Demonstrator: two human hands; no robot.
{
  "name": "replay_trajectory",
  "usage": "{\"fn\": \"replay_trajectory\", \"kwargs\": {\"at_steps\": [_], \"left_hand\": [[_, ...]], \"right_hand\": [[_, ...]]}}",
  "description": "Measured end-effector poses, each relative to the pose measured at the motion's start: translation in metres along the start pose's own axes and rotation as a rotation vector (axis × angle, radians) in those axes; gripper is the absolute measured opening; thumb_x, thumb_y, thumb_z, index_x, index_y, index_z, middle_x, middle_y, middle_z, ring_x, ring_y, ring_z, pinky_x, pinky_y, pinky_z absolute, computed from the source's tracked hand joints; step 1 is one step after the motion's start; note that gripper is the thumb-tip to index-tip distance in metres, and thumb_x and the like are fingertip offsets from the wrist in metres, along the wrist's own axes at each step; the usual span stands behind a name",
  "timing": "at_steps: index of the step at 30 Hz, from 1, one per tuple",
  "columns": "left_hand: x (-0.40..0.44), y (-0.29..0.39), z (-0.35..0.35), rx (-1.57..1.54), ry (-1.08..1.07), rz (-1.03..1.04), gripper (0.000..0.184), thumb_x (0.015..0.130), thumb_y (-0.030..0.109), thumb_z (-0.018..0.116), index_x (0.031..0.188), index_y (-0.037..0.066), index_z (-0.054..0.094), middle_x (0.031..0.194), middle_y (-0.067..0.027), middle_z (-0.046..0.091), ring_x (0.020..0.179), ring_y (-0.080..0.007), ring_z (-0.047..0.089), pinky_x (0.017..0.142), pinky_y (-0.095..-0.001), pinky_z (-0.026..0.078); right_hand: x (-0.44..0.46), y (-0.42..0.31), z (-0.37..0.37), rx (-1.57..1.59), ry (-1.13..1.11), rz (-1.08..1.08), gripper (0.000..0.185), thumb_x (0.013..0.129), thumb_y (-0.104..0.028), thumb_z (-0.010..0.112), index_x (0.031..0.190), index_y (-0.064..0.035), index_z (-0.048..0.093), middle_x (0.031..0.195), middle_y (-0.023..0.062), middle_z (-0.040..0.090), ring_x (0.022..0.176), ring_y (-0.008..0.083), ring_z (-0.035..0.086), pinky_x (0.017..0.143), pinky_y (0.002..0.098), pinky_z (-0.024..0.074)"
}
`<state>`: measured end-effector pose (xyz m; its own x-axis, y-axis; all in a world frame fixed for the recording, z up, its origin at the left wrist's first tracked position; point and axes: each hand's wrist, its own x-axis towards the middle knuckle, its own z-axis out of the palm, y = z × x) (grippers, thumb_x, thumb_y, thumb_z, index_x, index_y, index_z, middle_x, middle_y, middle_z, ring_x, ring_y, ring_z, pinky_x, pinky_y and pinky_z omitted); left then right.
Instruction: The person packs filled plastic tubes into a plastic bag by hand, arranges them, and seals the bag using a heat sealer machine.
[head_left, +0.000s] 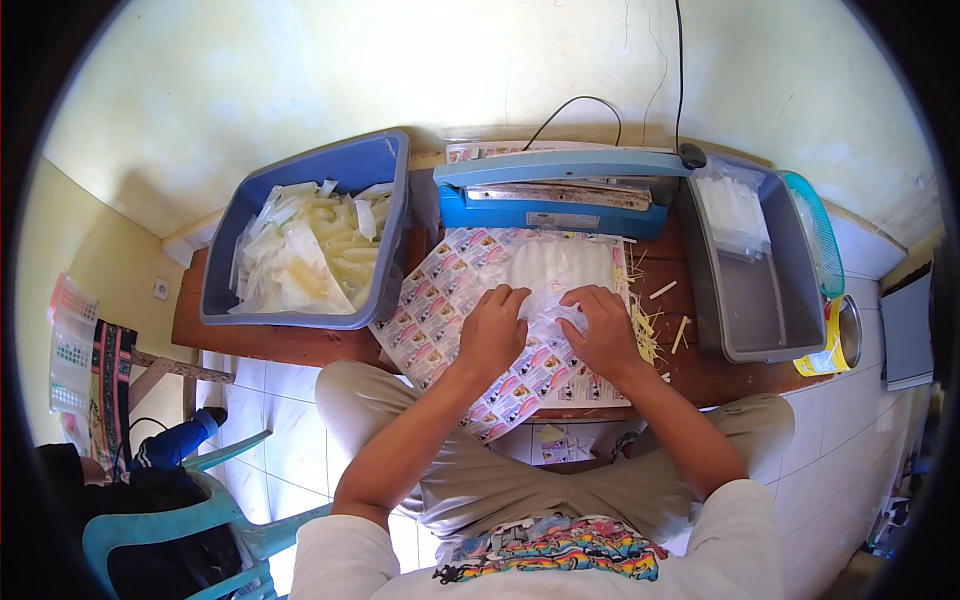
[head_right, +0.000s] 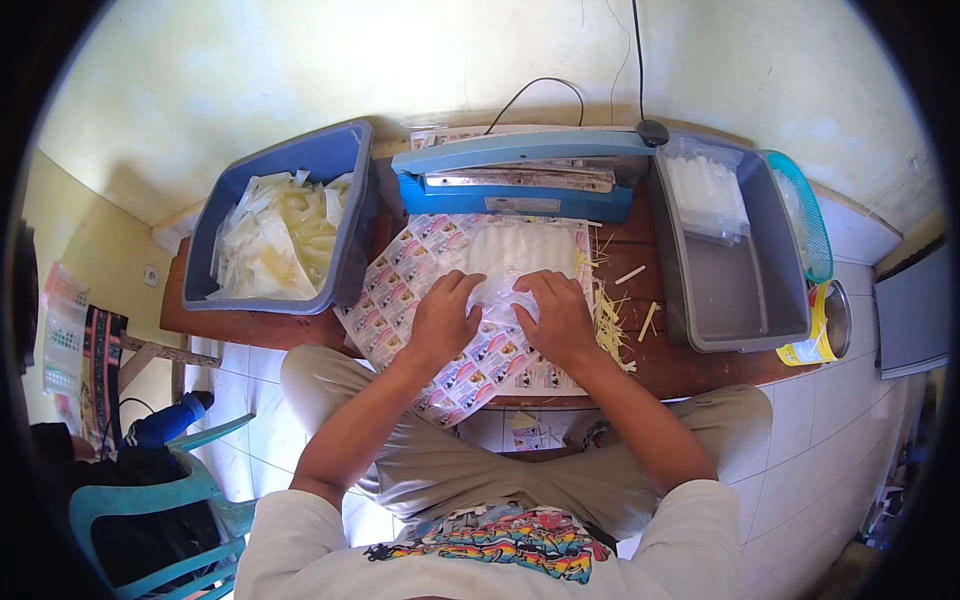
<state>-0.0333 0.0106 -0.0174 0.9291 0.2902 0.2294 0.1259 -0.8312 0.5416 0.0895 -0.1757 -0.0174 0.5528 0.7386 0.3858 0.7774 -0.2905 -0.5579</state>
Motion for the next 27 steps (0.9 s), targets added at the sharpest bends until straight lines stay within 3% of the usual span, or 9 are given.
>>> {"fn": "replay_trajectory", "kwargs": {"at_steps": [5,7,11,14,17,19,20,22,27], "left_hand": [[0.01,-0.002,0.004,0.041,0.031,-0.01,0.036,0.086,0.007,0.078,0.122,0.006,0.071,0.111,-0.0153,0.068,0.106,-0.0381,0.07,0.094,-0.0477,0.058],[0.014,-0.002,0.007,0.092,0.029,-0.016,0.031,0.085,0.007,0.077,0.116,0.006,0.074,0.109,-0.014,0.069,0.104,-0.0372,0.07,0.091,-0.0476,0.058],[0.014,0.005,0.006,0.122,0.037,-0.008,0.03,0.083,0.006,0.077,0.113,0.006,0.075,0.108,-0.0123,0.069,0.103,-0.0359,0.071,0.088,-0.0473,0.059],[0.01,0.005,0.003,0.105,0.055,0.002,0.034,0.082,0.004,0.076,0.115,0.007,0.074,0.112,-0.0116,0.07,0.105,-0.0347,0.072,0.09,-0.0466,0.06],[0.005,0.004,-0.003,0.115,0.044,0.063,0.04,0.08,0.002,0.075,0.12,0.007,0.074,0.118,-0.0097,0.071,0.11,-0.0337,0.071,0.092,-0.0459,0.06],[0.002,0.008,-0.006,0.118,0.002,0.032,0.046,0.08,0.001,0.074,0.125,0.008,0.073,0.126,-0.0082,0.072,0.115,-0.0331,0.071,0.095,-0.0449,0.06],[0.001,0.007,-0.006,0.118,-0.002,0.035,0.046,0.08,0.001,0.074,0.125,0.008,0.073,0.126,-0.0082,0.072,0.115,-0.0331,0.071,0.095,-0.0449,0.06],[-0.002,0.003,-0.006,0.111,0.011,0.06,0.047,0.081,0.002,0.074,0.127,0.008,0.072,0.132,-0.0078,0.071,0.118,-0.0327,0.07,0.096,-0.0444,0.06],[-0.003,-0.001,-0.014,0.154,-0.013,0.04,0.046,0.082,0.005,0.074,0.128,0.009,0.072,0.137,-0.0087,0.071,0.12,-0.0325,0.07,0.097,-0.0445,0.06]], "right_hand": [[-0.002,-0.002,-0.013,-0.106,0.087,0.033,0.041,0.081,-0.016,0.087,0.117,-0.0097,0.069,0.12,0.0112,0.065,0.115,0.0333,0.061,0.096,0.0442,0.0476],[-0.004,-0.003,-0.016,-0.148,0.036,0.174,0.048,0.08,-0.02,0.091,0.122,-0.0097,0.069,0.128,0.0136,0.06,0.121,0.0353,0.057,0.099,0.0463,0.0486],[-0.007,0.004,-0.017,-0.091,0.018,0.23,0.051,0.079,-0.022,0.093,0.122,-0.0094,0.069,0.129,0.0139,0.058,0.125,0.036,0.056,0.104,0.0489,0.0492],[-0.007,0.004,-0.021,-0.083,0.001,0.152,0.046,0.078,-0.02,0.093,0.117,-0.0082,0.071,0.129,0.0147,0.057,0.127,0.0386,0.055,0.106,0.0504,0.0498],[-0.01,0.014,-0.023,-0.032,0.0,0.169,0.037,0.08,-0.014,0.091,0.11,-0.0073,0.071,0.126,0.0154,0.058,0.124,0.0377,0.058,0.104,0.0488,0.0511],[-0.01,0.015,-0.029,0.134,-0.022,0.249,0.03,0.081,-0.007,0.088,0.105,-0.0062,0.07,0.118,0.0157,0.061,0.114,0.0368,0.064,0.099,0.0475,0.0534],[-0.012,0.02,-0.03,0.134,-0.02,0.253,0.03,0.081,-0.007,0.088,0.105,-0.0062,0.07,0.118,0.0157,0.061,0.114,0.0368,0.064,0.099,0.0475,0.0534],[-0.018,0.032,-0.034,0.135,0.006,0.216,0.03,0.082,-0.001,0.084,0.106,-0.0057,0.068,0.108,0.0154,0.063,0.1,0.0359,0.069,0.09,0.0448,0.057],[-0.027,0.032,-0.049,0.103,-0.004,0.207,0.032,0.083,0.003,0.079,0.111,-0.0053,0.065,0.109,0.0149,0.066,0.092,0.0359,0.072,0.078,0.0424,0.0592]]}}
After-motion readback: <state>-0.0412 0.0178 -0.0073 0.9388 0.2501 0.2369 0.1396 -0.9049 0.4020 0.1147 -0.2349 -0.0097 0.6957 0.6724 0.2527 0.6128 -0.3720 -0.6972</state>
